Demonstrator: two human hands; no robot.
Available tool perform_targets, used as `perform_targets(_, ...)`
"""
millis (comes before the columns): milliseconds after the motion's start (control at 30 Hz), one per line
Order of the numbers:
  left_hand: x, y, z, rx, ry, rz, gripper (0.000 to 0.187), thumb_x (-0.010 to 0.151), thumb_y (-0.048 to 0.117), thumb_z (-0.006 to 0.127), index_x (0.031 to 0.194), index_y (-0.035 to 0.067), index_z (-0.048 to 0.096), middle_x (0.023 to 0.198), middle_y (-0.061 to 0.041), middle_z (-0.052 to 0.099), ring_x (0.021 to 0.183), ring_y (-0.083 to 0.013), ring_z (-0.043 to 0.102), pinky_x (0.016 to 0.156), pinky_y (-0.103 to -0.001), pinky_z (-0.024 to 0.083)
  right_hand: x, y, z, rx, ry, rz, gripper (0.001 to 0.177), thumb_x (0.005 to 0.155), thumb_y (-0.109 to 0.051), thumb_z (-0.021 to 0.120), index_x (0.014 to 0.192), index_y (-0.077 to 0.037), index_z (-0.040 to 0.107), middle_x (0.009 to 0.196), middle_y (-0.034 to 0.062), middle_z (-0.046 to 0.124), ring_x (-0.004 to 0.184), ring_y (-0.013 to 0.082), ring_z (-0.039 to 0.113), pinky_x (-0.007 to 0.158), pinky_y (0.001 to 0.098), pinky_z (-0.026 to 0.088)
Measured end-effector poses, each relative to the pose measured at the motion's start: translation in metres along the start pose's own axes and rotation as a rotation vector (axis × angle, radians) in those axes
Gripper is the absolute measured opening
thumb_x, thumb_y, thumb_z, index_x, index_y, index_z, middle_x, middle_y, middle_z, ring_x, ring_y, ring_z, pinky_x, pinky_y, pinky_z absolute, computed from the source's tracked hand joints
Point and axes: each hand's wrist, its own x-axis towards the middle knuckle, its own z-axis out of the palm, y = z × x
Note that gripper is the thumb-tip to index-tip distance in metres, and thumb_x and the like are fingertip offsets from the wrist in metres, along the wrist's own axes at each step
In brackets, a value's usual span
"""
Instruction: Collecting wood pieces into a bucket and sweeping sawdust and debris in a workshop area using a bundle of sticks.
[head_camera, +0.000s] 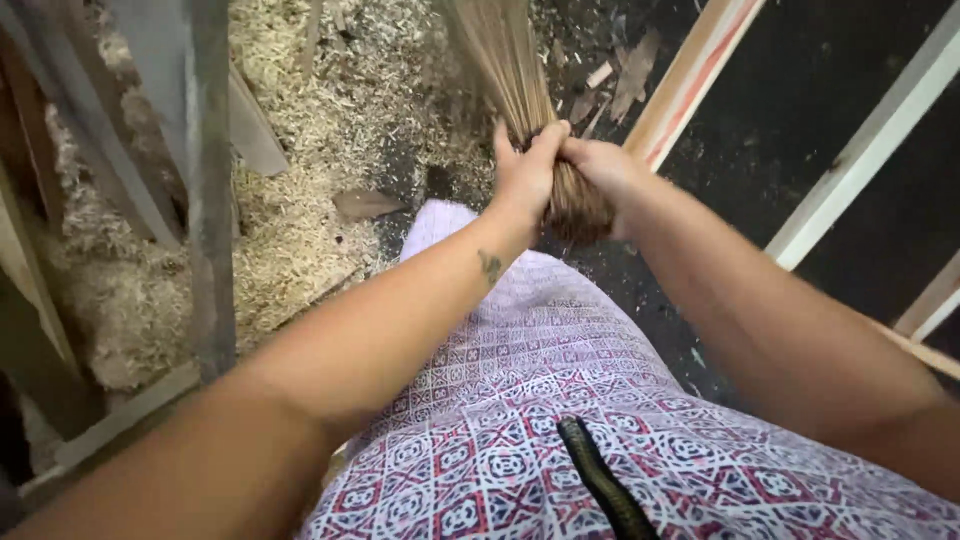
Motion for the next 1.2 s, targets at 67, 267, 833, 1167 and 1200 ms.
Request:
perform_targets(67, -0.025, 0.033, 0.004, 0.173, -0.06, 0.094, 0.092, 0.084, 0.038, 0.075, 0.155, 0.006, 0.027, 0.129, -0.02, 0.063, 0.115, -0.0304, 0.065, 0.097, -0.04, 0.053, -0.006, 0.008, -0.004, 0.107, -0.072, -0.055, 0.035, 0.104, -0.032, 0.05, 0.116, -0.004, 0.067, 0.093, 0.0129, 0.075, 0.075, 0.0231, 0.075, 0.067, 0.0419, 0.064)
perform_targets(267, -0.003, 0.083, 0.004, 0.597, -0.207, 0.25, 0.11, 0.089, 0.051, 0.069, 0.167, 0.011, 0.002, 0.144, -0.026, 0.053, 0.127, -0.0324, 0.061, 0.105, -0.036, 0.048, 0.007, 0.0, 0.018, 0.447, -0.12, -0.138, 0.032, 0.101, -0.036, 0.051, 0.112, -0.009, 0.065, 0.094, 0.0134, 0.076, 0.081, 0.0268, 0.074, 0.071, 0.0451, 0.062)
perform_targets(833, 0.27, 0.247, -0.101, 0.576, -0.391, -0.506, 0.049, 0.098, 0.049, 0.053, 0.124, 0.009, 0.064, 0.1, -0.009, 0.068, 0.085, -0.0252, 0.069, 0.071, -0.04, 0.057, 0.209, -0.161, 0.1, 1.456, 0.544, -0.048, 0.025, 0.093, -0.026, 0.063, 0.109, -0.008, 0.057, 0.108, 0.0183, 0.07, 0.105, 0.0324, 0.069, 0.093, 0.0534, 0.057)
perform_targets(1167, 0.257, 0.293, -0.029, 0.526, -0.454, -0.784, 0.073, 0.096, 0.065, 0.045, 0.147, 0.012, 0.045, 0.149, -0.022, 0.051, 0.129, -0.0392, 0.056, 0.105, -0.057, 0.047, 0.094, -0.169, 0.068, 0.928, -0.257, -0.173, 0.041, 0.102, -0.038, 0.059, 0.116, 0.0, 0.059, 0.082, 0.0041, 0.062, 0.066, 0.0142, 0.059, 0.058, 0.0297, 0.051)
perform_targets(1200, 0.24, 0.299, -0.015, 0.488, -0.522, -0.813, 0.079, 0.095, 0.067, 0.044, 0.153, 0.015, 0.034, 0.157, -0.023, 0.043, 0.135, -0.041, 0.051, 0.109, -0.058, 0.043, 0.068, -0.157, 0.076, 0.831, -0.388, -0.189, 0.048, 0.1, -0.043, 0.057, 0.118, 0.001, 0.06, 0.078, 0.003, 0.061, 0.063, 0.0111, 0.058, 0.052, 0.0272, 0.049)
